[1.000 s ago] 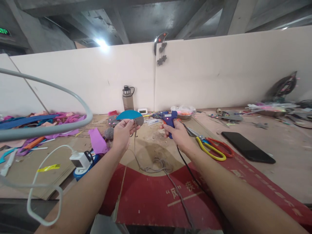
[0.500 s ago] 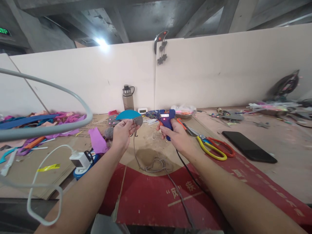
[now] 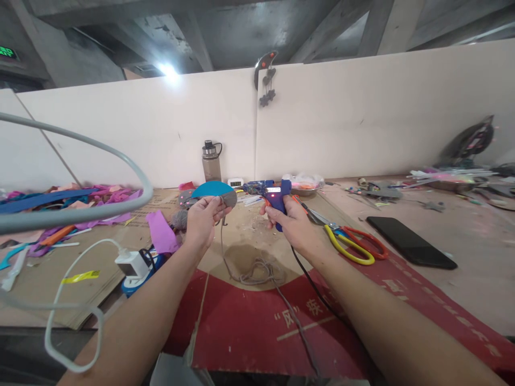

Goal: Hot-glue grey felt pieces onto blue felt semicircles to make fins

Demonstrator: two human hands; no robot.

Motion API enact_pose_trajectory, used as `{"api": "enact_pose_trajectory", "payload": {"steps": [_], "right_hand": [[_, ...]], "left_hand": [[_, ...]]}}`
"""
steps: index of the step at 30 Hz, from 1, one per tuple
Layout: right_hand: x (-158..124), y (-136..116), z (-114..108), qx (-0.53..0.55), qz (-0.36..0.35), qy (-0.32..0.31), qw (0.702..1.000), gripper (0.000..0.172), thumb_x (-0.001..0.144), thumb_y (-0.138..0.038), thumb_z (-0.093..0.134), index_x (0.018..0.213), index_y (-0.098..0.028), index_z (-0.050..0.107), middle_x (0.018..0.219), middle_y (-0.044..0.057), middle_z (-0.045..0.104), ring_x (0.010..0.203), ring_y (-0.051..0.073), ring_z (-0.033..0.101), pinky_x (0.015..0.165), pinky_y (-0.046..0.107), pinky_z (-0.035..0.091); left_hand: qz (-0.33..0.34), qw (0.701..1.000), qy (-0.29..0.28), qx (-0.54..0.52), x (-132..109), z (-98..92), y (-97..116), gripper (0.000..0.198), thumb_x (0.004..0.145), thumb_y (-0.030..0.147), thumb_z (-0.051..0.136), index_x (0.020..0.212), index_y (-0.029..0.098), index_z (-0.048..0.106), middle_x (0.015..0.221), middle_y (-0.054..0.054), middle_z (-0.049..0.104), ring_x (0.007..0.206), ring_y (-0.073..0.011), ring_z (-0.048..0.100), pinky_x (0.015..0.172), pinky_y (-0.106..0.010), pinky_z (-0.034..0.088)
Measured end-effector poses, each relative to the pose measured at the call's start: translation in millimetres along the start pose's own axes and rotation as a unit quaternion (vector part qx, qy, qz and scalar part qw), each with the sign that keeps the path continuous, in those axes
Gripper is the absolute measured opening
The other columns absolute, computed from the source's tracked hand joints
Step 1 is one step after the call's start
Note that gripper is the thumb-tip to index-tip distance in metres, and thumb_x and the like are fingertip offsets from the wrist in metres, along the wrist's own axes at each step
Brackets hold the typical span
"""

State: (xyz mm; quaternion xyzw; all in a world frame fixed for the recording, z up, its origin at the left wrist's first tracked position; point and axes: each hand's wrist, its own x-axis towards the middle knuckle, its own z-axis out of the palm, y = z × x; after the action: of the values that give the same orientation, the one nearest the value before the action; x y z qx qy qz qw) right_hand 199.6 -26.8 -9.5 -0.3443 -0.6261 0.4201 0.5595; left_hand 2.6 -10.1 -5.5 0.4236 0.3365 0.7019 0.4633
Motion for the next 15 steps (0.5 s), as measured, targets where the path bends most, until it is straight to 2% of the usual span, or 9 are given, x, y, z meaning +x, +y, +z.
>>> {"api": "enact_pose_trajectory", "payload": {"steps": [9,15], "right_hand": [[-1.2,-1.6,1.1,0.011,-0.005,-0.012,1.000,0.027,0.078,-0.032,0.055,0.100,-0.018,0.050,0.077,-0.002,0.059,0.053,0.009,0.049,0.054,0.026,0.040],[-1.0,-1.7,1.0,0.011,-0.001,0.003,1.000,0.028,0.076,-0.034,0.055,0.099,-0.018,0.050,0.079,-0.001,0.060,0.053,0.010,0.049,0.053,0.026,0.040]], "left_hand": [[0.000,1.000,0.003,-0.013,1.1,-0.9,0.1,0.024,0.064,0.028,0.074,0.069,0.013,0.056,0.069,-0.003,0.066,0.066,-0.0126,0.065,0.077,-0.034,0.054],[0.001,1.000,-0.003,-0.003,0.6,-0.9,-0.3,0.024,0.065,0.029,0.073,0.069,0.013,0.056,0.068,-0.003,0.065,0.065,-0.0127,0.064,0.076,-0.034,0.054]]}}
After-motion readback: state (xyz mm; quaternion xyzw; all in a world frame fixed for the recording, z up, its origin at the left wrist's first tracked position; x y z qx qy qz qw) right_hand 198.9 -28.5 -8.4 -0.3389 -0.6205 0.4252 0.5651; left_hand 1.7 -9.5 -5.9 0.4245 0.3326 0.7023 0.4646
